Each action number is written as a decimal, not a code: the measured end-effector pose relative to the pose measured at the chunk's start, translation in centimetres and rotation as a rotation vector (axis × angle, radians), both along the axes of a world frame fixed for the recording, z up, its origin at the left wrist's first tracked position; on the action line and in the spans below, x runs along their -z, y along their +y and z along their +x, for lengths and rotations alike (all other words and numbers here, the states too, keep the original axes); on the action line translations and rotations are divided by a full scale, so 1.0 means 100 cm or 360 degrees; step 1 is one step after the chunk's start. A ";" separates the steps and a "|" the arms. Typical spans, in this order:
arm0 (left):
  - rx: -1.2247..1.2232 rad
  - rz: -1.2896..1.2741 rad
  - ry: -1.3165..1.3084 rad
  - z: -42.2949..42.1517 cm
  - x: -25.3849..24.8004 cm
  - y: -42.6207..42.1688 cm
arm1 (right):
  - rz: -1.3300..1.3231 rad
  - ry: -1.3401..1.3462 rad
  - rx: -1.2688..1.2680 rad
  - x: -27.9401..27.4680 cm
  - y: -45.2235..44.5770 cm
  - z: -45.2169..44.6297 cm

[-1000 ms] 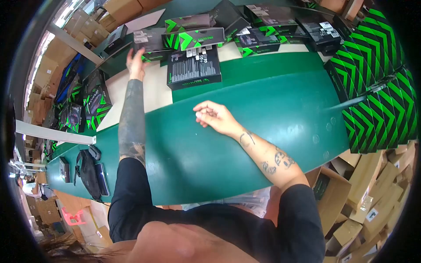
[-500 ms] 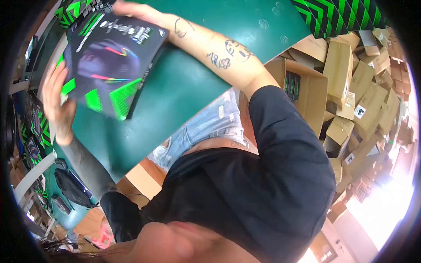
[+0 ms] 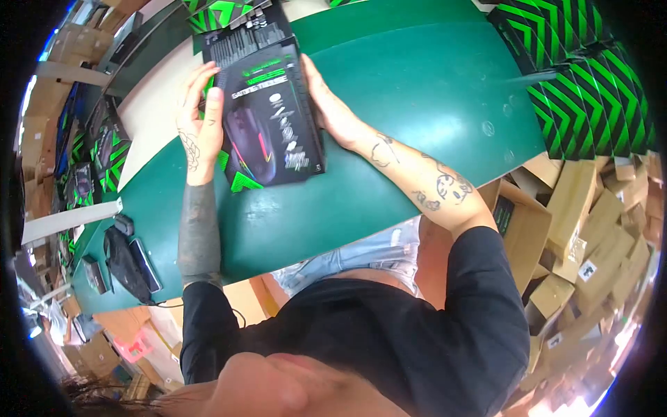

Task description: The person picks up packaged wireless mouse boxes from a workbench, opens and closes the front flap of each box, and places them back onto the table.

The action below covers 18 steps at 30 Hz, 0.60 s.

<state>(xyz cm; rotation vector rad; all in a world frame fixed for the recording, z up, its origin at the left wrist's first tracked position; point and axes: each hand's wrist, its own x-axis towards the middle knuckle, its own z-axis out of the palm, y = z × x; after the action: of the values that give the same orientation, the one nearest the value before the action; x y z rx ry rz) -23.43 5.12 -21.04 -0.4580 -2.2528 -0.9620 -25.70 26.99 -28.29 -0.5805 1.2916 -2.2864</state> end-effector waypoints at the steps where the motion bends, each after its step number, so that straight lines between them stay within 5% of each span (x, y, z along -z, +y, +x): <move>1: 0.0076 0.0378 -0.0104 0.001 0.008 -0.002 | -0.0062 -0.0070 -0.0012 0.001 -0.001 0.002; 2: 0.0160 0.0761 -0.0192 -0.003 0.017 -0.005 | -0.0119 -0.0125 -0.0018 0.002 0.000 0.001; 5: 0.1543 0.1709 -0.0390 -0.027 0.030 -0.056 | 0.0150 0.0267 0.0010 0.001 0.009 -0.002; 6: 0.2054 0.1801 -0.0360 -0.034 0.024 -0.058 | 0.0130 0.0326 0.0057 -0.007 0.007 0.002; 7: 0.2118 0.1673 -0.0382 -0.034 0.022 -0.062 | 0.0097 0.0249 0.0054 -0.013 0.006 0.005; 15: 0.2047 0.1478 -0.0318 -0.016 -0.007 -0.047 | 0.0097 0.0197 0.0053 -0.017 0.012 0.013; 18: 0.0116 0.0881 -0.0523 -0.004 -0.009 -0.012 | 0.0125 0.0210 0.0056 -0.003 0.011 0.010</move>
<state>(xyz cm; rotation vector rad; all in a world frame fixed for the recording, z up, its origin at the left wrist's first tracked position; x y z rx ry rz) -23.82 3.87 -20.12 -0.1395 -2.1205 -1.7327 -24.70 28.13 -27.99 -0.6963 1.4569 -2.2463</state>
